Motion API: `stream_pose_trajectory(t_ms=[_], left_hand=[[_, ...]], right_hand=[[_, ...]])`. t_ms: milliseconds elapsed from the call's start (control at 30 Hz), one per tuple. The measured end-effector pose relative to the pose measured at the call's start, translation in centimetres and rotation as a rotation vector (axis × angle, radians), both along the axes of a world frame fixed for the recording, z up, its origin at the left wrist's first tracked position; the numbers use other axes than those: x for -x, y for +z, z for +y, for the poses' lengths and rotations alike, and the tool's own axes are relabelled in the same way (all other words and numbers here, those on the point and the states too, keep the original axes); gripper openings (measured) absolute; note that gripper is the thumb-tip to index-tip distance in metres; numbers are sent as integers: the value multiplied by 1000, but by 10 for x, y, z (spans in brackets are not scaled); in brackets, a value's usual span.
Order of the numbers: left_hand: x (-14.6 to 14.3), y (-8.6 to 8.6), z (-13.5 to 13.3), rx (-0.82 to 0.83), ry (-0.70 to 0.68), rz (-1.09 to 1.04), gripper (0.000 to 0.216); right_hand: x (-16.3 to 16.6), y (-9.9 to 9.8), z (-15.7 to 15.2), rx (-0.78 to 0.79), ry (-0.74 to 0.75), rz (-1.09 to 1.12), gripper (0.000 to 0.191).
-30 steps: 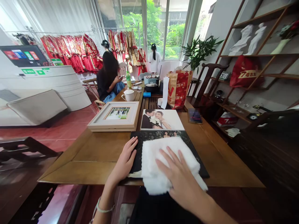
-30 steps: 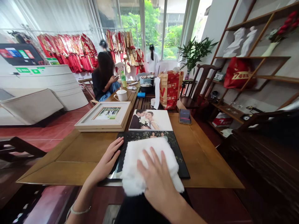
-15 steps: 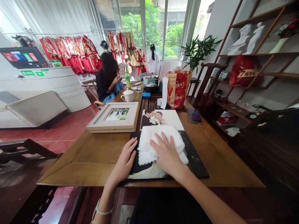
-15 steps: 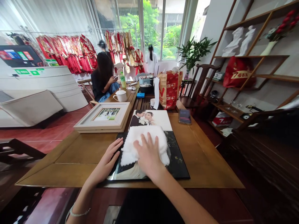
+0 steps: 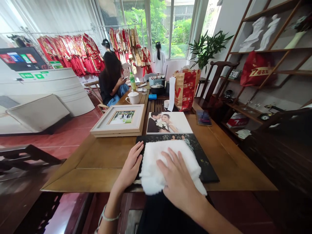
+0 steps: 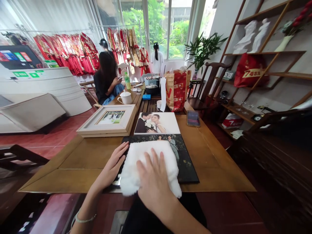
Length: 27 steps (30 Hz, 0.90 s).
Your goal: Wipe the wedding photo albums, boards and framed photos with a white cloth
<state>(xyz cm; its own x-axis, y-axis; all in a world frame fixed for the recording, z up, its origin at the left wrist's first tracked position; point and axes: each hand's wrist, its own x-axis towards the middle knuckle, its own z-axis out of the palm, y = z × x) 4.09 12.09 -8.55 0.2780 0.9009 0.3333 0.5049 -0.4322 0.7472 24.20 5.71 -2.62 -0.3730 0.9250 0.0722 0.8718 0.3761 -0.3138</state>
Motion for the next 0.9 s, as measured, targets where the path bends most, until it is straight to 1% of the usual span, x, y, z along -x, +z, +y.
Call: stream_pose_trajectory(t_ms=[67,133,233,333,400,467,500,600,667,700,800,900], left_hand=[[-1,2,-1,29,8,-23,43],[-2,4,-1,91,28,-50,45],[-3,6,-2,166,49,-81,53],[-2,7,-2,163,49,-102,56],[-2,7,-2,166,57,-97,56],[-2,8,-2,167,57,-80,55],[-2,8,-2,158,53,-72,54],[-3,7,-1,117,46,-49,49],[-3,5,-1,88,46,-31,46],[-3,4,-1,73,44,-21,45],[-2,1,1,19,21,7,43],[0,-2,1,-17,1,18,42]], right_hand=[[6,5,14,-32,-56,-32,51],[16,7,17,-37,-80,-74,46],[31,4,0,-33,-44,-122,47],[42,-2,-25,-39,94,-119,46],[43,-4,-37,-11,168,-86,44],[38,-3,-40,40,175,-5,41],[33,-2,-39,56,149,48,39],[14,2,-23,28,24,150,38],[0,5,-4,-18,-3,139,44],[-7,7,7,-31,19,126,47],[-24,10,38,-41,145,99,55],[-30,10,64,-50,222,83,59]])
